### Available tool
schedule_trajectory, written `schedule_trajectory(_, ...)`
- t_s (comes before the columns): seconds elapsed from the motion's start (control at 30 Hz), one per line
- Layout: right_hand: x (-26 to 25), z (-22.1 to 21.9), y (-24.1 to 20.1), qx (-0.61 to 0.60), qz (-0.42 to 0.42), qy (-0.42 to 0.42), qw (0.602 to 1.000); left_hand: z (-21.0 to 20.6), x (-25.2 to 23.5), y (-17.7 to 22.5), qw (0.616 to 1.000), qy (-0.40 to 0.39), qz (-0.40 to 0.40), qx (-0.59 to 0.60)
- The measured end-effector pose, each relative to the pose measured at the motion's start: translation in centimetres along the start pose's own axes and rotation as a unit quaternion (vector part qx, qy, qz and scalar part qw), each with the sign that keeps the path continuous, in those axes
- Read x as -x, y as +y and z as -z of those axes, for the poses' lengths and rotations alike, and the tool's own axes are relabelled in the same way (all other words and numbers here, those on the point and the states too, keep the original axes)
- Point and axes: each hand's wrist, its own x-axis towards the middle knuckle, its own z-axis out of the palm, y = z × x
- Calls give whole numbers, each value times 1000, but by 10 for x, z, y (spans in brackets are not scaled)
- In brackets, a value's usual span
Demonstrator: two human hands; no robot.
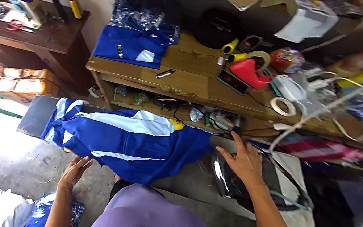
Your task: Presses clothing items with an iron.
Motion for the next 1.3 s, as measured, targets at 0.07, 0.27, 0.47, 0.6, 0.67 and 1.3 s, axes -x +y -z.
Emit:
schedule_trajectory(0.07,-22,-23,-39,-73,43,-29,996,-12,1,8,1000,18,-4,12)
schedule_trajectory(0.27,-67,-145,-163,-132,125,-130,975,-26,-3,14,998,52,-21,-15)
schedule_trajectory(0.47,-113,-171,-224,-245,225,-168,928,-30,1,7,998,57,-16,12)
schedule_trajectory(0.6,-130,-169,-243,-317,173,-138,922,-35,-1,4,997,66,-13,36)
schedule_trajectory(0.67,-131,-161,-262,-358,139,-135,913,-39,-2,3,996,79,-8,34)
schedule_trajectory(1.3,-13,3,57,-36,-124,-155,979,-38,-9,-2,995,97,8,-20)
